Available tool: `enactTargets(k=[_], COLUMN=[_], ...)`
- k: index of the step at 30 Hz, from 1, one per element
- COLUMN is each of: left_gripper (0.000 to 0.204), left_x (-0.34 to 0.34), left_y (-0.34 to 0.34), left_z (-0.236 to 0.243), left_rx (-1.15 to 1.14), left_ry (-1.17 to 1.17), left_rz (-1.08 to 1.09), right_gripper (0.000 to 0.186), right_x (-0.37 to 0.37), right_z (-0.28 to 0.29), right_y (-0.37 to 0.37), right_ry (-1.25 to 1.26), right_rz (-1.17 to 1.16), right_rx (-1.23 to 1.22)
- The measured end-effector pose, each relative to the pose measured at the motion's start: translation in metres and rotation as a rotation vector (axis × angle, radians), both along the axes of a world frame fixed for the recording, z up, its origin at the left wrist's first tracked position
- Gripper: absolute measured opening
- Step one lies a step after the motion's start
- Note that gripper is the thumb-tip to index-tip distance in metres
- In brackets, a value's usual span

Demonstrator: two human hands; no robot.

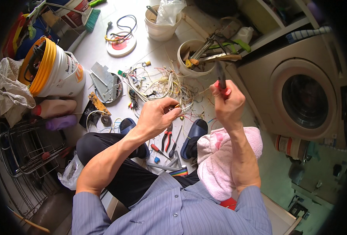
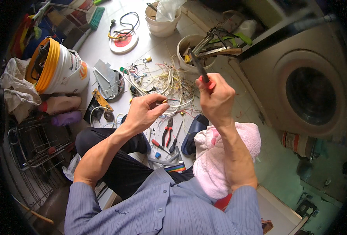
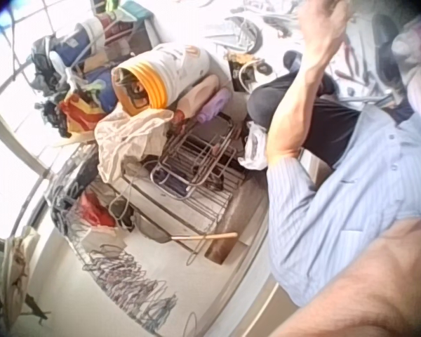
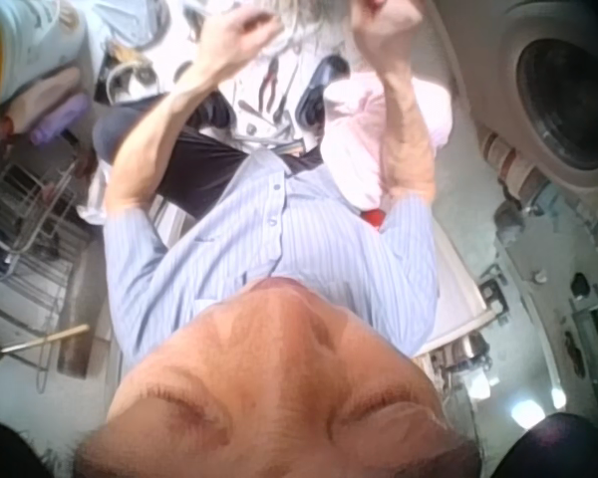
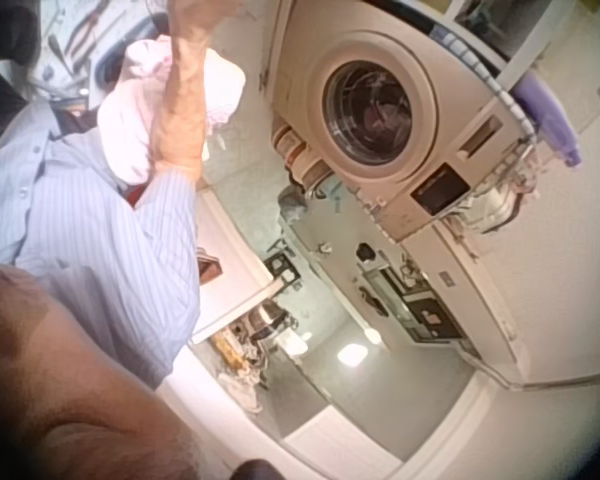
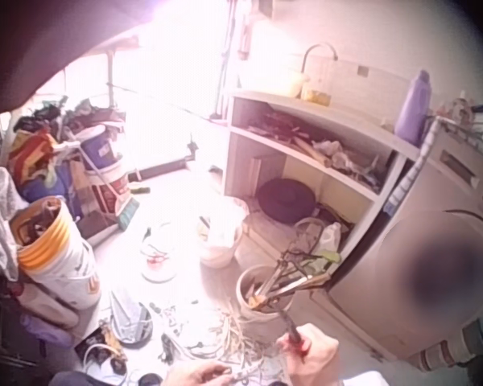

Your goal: The person handles a bundle of wires and electronic components on the floor, using pliers to strip and twist the wires.

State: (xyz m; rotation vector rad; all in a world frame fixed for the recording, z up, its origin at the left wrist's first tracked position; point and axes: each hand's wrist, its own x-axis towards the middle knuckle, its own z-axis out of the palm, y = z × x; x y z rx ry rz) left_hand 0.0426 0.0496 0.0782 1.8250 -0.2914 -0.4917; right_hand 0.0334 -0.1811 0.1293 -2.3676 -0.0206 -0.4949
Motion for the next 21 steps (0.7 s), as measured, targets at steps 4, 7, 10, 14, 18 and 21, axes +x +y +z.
enactTargets(k=[4, 7, 10, 14, 18, 21], left_gripper=[0.023, 0.023, 0.022, 0.022, 0.022, 0.022], left_x=[-0.001, -0.002, -0.001, 0.001, 0.002, 0.007], left_y=[0.000, 0.000, 0.000, 0.001, 0.001, 0.004], left_z=[0.000, -0.002, -0.001, 0.002, -0.004, -0.006], left_rx=[0.005, 0.025, 0.044, 0.105, 0.050, 0.020], left_ry=[-0.047, -0.111, -0.170, -0.219, -0.148, -0.091], left_rz=[-0.003, -0.010, -0.020, -0.041, 0.010, 0.071], right_gripper=[0.018, 0.019, 0.021, 0.020, 0.027, 0.041], right_x=[0.003, 0.004, 0.005, -0.002, -0.009, -0.011], right_z=[0.002, 0.008, 0.011, 0.023, 0.020, -0.011], right_y=[-0.021, -0.037, -0.058, -0.076, -0.089, -0.083], right_ry=[-0.034, -0.057, -0.143, -0.126, 0.033, 0.177], right_rz=[-0.109, -0.208, -0.280, -0.370, -0.274, -0.187], right_rx=[0.017, 0.055, 0.030, 0.110, 0.306, 0.477])
